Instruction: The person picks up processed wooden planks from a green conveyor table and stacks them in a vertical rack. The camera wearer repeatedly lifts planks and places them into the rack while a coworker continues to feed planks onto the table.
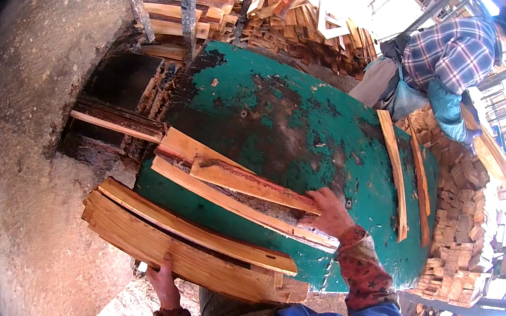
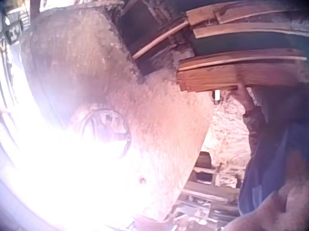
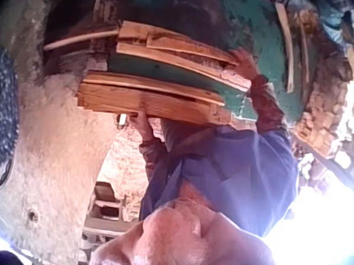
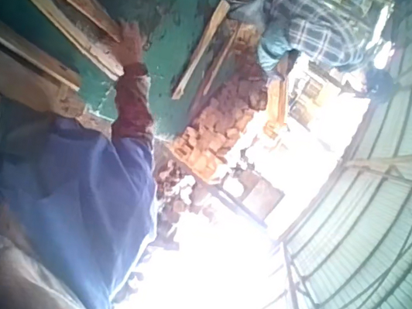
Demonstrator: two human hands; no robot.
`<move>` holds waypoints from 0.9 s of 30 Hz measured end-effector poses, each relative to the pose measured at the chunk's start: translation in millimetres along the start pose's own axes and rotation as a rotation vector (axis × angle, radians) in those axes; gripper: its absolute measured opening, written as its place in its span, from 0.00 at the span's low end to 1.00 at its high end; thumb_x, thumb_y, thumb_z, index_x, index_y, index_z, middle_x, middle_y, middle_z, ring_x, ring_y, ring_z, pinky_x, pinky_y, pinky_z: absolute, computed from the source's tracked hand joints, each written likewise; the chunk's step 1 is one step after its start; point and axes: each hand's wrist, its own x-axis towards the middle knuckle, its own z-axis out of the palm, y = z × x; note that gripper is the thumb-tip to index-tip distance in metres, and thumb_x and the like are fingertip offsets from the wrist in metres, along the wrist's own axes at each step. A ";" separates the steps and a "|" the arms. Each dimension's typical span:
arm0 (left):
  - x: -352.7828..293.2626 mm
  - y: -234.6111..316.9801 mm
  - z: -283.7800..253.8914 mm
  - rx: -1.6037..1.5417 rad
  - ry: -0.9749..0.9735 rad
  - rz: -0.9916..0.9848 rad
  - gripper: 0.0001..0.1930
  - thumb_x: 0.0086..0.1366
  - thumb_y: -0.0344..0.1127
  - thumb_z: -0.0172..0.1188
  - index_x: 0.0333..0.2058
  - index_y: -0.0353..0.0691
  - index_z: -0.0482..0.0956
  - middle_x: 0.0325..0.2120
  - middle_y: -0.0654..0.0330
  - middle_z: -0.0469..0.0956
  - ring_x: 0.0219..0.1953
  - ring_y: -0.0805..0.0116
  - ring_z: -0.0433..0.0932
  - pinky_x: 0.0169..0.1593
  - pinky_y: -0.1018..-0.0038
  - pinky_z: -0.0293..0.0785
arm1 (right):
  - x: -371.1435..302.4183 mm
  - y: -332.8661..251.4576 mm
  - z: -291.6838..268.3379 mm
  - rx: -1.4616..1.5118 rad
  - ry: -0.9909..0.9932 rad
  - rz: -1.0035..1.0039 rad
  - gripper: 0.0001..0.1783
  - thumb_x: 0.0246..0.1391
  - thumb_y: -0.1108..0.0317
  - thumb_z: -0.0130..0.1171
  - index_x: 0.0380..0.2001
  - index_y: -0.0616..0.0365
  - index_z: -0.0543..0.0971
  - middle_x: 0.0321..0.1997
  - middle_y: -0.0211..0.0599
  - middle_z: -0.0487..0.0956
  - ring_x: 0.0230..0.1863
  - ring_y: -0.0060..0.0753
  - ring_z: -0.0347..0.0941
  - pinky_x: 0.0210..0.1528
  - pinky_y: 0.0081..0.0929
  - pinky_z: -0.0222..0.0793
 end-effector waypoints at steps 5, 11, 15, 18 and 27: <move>-0.2 -2.2 2.4 -0.087 -0.045 0.033 0.33 0.58 0.40 0.67 0.56 0.26 0.65 0.48 0.51 0.73 0.46 0.61 0.73 0.50 0.66 0.72 | -4.4 7.2 6.3 -0.032 -0.137 0.014 0.37 0.36 0.54 0.73 0.49 0.61 0.74 0.38 0.44 0.74 0.43 0.54 0.73 0.44 0.43 0.70; -1.2 -1.7 1.8 -0.086 -0.013 0.017 0.34 0.58 0.42 0.66 0.57 0.27 0.65 0.47 0.51 0.73 0.44 0.61 0.75 0.45 0.68 0.75 | -22.6 0.2 2.7 -0.166 0.127 0.071 0.32 0.33 0.56 0.75 0.40 0.59 0.72 0.36 0.46 0.73 0.39 0.54 0.73 0.39 0.44 0.69; -0.6 0.8 -0.4 -0.136 -0.055 0.010 0.30 0.57 0.38 0.67 0.53 0.25 0.68 0.47 0.51 0.74 0.46 0.62 0.72 0.52 0.68 0.68 | -33.1 -8.0 -19.0 -0.214 0.095 0.086 0.30 0.34 0.55 0.75 0.37 0.57 0.70 0.36 0.46 0.73 0.40 0.55 0.73 0.38 0.46 0.68; 3.4 -7.0 -4.4 -0.129 -0.081 0.073 0.30 0.56 0.39 0.69 0.51 0.24 0.70 0.45 0.51 0.76 0.44 0.64 0.73 0.50 0.70 0.69 | -51.8 -18.0 -26.9 -0.231 0.097 0.109 0.30 0.33 0.57 0.76 0.37 0.57 0.71 0.36 0.45 0.73 0.38 0.55 0.73 0.37 0.46 0.69; 3.8 -12.4 -8.1 -0.178 -0.108 0.077 0.33 0.55 0.40 0.71 0.52 0.25 0.69 0.46 0.54 0.76 0.45 0.66 0.73 0.51 0.71 0.69 | -80.9 -76.3 4.6 0.070 -0.060 0.203 0.31 0.32 0.56 0.77 0.38 0.60 0.76 0.32 0.42 0.77 0.33 0.42 0.75 0.37 0.36 0.71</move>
